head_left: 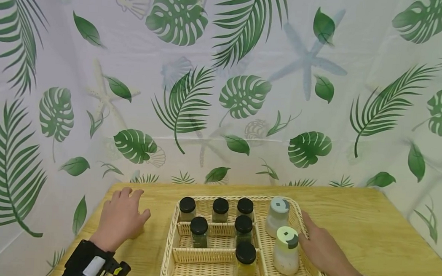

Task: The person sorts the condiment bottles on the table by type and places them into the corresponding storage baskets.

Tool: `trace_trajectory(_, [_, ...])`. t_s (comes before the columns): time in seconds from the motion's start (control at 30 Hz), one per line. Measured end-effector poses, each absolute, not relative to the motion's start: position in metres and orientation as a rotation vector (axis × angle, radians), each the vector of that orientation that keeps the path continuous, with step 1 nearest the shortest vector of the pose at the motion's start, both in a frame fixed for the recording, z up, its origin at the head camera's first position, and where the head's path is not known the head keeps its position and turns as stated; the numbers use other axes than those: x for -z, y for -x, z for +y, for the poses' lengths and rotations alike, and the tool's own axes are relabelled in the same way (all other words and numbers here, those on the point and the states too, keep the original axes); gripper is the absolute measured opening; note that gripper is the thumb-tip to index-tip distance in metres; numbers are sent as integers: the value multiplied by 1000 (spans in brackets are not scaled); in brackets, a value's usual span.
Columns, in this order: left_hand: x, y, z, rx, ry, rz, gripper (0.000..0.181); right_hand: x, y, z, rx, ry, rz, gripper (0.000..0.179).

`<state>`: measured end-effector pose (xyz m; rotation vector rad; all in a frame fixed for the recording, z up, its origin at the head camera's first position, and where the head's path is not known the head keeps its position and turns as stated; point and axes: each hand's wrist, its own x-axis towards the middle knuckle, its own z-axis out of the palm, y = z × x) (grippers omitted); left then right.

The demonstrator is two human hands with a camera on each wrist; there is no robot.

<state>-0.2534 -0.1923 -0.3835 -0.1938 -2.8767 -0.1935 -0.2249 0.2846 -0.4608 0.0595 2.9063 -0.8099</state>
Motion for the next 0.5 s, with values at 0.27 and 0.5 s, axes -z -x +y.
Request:
trace_trajectory(0.27, [394,257,-204,180,201,-2884,49,462,223,285,807,-37,2928,69])
trace_trajectory(0.5, [399,260,-208,199,196,-2870,43,461,224,286,821,-60,2917,70])
